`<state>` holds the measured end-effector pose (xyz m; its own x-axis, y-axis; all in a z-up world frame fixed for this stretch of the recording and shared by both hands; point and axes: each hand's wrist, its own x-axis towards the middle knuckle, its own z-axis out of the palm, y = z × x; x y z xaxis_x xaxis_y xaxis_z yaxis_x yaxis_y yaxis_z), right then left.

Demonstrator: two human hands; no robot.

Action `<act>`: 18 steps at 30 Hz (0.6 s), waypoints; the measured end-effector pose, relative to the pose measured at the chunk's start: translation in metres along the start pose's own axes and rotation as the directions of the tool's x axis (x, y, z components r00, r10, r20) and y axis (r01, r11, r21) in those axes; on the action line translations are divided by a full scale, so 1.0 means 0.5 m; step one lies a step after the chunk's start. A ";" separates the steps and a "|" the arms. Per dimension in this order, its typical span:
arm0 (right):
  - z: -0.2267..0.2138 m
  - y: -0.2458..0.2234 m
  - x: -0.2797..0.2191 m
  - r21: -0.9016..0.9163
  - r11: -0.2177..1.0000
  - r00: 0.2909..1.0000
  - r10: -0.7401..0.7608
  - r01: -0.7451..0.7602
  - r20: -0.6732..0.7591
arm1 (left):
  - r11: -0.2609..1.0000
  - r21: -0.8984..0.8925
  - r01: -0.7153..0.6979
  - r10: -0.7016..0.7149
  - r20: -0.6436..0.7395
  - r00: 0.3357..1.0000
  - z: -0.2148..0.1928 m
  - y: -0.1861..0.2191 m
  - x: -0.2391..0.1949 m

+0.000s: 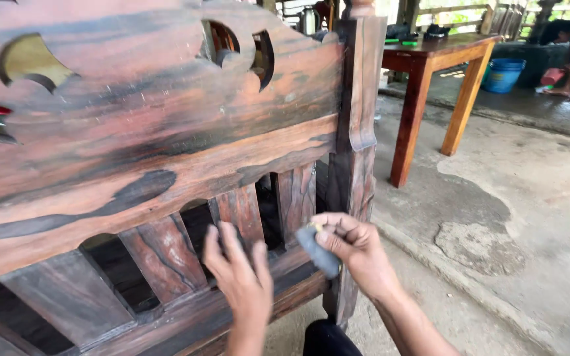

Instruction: The person sands the surface of a dark wooden headboard using a sanding block. They work on the vertical slats, the horizontal frame, and the carved top section, moving the block back and forth to smooth the wood.

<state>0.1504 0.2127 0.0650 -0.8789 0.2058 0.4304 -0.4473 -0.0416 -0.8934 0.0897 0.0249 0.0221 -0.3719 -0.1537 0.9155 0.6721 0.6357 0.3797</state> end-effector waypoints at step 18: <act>0.032 0.120 -0.019 0.352 0.886 0.930 0.190 -0.300 0.315 | 0.376 -0.704 0.603 -0.222 0.563 0.796 -0.021 0.040 -0.062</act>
<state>0.1292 0.1924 0.0094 -0.9545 -0.1240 0.2714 -0.1914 -0.4433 -0.8757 0.1216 0.0345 0.0028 -0.8055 0.1628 0.5698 0.4794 -0.3862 0.7881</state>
